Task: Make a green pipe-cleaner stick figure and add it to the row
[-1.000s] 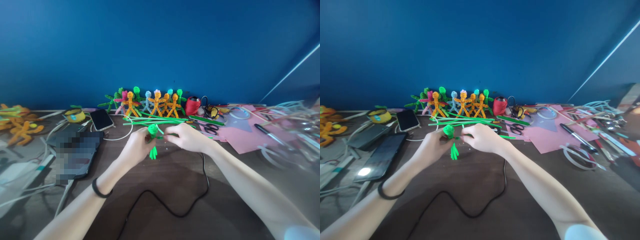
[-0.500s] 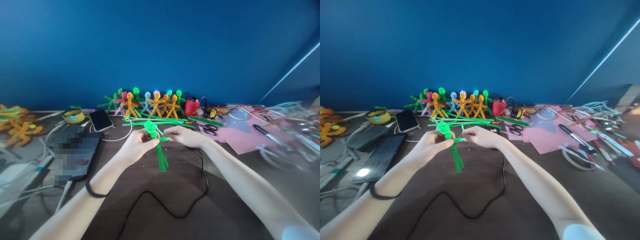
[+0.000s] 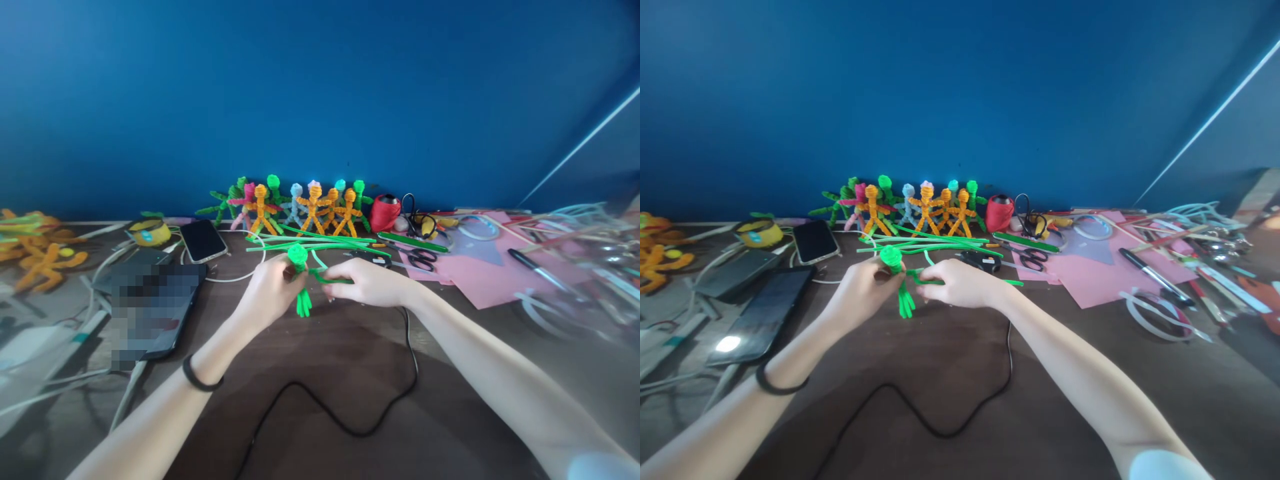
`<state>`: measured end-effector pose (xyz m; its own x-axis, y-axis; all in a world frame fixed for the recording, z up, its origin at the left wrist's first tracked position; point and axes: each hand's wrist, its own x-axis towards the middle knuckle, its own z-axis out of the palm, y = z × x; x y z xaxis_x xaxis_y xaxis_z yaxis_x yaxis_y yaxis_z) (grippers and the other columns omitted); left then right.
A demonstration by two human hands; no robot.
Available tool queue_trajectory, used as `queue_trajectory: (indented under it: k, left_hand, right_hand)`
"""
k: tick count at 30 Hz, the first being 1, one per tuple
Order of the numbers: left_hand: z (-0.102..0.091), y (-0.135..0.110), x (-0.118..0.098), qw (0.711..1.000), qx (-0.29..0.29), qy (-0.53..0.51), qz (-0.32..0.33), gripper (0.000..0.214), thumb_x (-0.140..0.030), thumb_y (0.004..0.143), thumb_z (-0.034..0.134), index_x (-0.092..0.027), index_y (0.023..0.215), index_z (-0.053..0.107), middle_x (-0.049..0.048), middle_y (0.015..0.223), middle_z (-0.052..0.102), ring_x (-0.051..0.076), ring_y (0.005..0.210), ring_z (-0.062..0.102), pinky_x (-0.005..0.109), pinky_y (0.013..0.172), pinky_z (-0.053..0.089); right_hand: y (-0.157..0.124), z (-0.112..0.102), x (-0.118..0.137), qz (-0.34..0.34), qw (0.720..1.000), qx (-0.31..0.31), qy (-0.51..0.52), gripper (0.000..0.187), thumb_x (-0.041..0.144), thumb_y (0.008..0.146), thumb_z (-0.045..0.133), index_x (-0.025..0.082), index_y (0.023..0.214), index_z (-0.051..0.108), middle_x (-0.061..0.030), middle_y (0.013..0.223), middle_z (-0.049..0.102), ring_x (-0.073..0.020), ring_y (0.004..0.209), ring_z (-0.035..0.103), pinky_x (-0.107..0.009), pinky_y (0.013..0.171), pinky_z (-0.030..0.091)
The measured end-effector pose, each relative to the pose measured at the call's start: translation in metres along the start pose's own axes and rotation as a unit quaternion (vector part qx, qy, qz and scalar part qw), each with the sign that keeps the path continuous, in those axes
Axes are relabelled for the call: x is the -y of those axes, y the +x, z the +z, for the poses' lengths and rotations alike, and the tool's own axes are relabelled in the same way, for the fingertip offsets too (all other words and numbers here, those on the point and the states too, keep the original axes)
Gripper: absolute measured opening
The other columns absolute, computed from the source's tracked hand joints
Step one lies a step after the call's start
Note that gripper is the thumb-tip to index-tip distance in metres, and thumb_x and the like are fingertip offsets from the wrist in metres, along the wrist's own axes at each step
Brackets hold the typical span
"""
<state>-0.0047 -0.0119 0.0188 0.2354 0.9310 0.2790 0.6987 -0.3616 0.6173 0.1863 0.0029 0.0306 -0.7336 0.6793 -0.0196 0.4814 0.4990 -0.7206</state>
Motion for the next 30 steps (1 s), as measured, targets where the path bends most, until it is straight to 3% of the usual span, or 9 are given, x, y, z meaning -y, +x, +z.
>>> queue_trajectory:
  k: [3, 7, 14, 18, 25, 30]
  left_hand:
    - [-0.002, 0.000, -0.003, 0.999, 0.012, 0.044, 0.022, 0.014, -0.024, 0.074, 0.049, -0.016, 0.069, 0.059, 0.0020, 0.065, 0.061, 0.016, 0.061, 0.055, 0.026, 0.058, 0.040]
    - [-0.006, -0.001, -0.008, 0.997, 0.052, 0.027, 0.047, 0.013, -0.024, 0.074, 0.049, -0.016, 0.070, 0.060, 0.0021, 0.067, 0.061, 0.016, 0.062, 0.054, 0.026, 0.059, 0.040]
    - [-0.010, -0.006, -0.016, 0.978, 0.121, -0.164, 0.030, 0.015, -0.024, 0.074, 0.053, -0.018, 0.082, 0.064, 0.0012, 0.078, 0.066, 0.017, 0.074, 0.059, 0.026, 0.069, 0.046]
    - [-0.011, -0.007, -0.017, 0.963, 0.104, -0.250, -0.007, 0.009, -0.025, 0.072, 0.058, -0.018, 0.076, 0.062, 0.0008, 0.076, 0.064, 0.016, 0.072, 0.058, 0.026, 0.066, 0.045]
    - [-0.012, -0.006, -0.015, 0.958, 0.073, -0.275, -0.035, 0.016, -0.031, 0.073, 0.059, -0.016, 0.077, 0.060, -0.0008, 0.068, 0.056, 0.012, 0.064, 0.051, 0.024, 0.060, 0.040]
    - [-0.009, -0.004, -0.012, 0.960, 0.038, -0.274, -0.048, 0.019, -0.035, 0.075, 0.058, -0.017, 0.082, 0.060, 0.0006, 0.075, 0.059, 0.015, 0.072, 0.054, 0.025, 0.065, 0.042]
  right_hand:
    - [-0.001, -0.005, 0.000, 0.001, 1.000, -0.030, -0.007, 0.025, 0.029, 0.084, 0.044, 0.014, 0.073, 0.061, -0.0027, 0.073, 0.061, -0.0129, 0.066, 0.051, -0.026, 0.063, 0.035]
    - [-0.001, -0.012, -0.001, 0.001, 0.998, -0.058, 0.003, 0.024, 0.028, 0.083, 0.046, 0.014, 0.067, 0.057, -0.0007, 0.067, 0.055, -0.0114, 0.065, 0.047, -0.024, 0.062, 0.032]
    - [0.001, -0.014, -0.006, 0.005, 0.992, -0.053, 0.113, 0.039, 0.048, 0.082, 0.047, 0.016, 0.059, 0.043, 0.0047, 0.055, 0.035, -0.0071, 0.051, 0.029, -0.024, 0.052, 0.023]
    - [0.003, -0.010, -0.008, 0.018, 0.989, -0.030, 0.144, 0.043, 0.055, 0.081, 0.042, 0.016, 0.063, 0.043, 0.0044, 0.058, 0.033, -0.0080, 0.053, 0.028, -0.024, 0.052, 0.023]
    - [0.006, 0.003, -0.011, 0.035, 0.992, -0.017, 0.120, 0.026, 0.035, 0.087, 0.038, 0.017, 0.071, 0.048, 0.0033, 0.061, 0.040, -0.0094, 0.056, 0.035, -0.025, 0.056, 0.028]
    - [0.007, 0.004, -0.009, 0.014, 0.993, -0.116, 0.033, 0.026, 0.027, 0.086, 0.036, 0.017, 0.063, 0.042, 0.0025, 0.061, 0.041, -0.0105, 0.060, 0.038, -0.025, 0.059, 0.028]
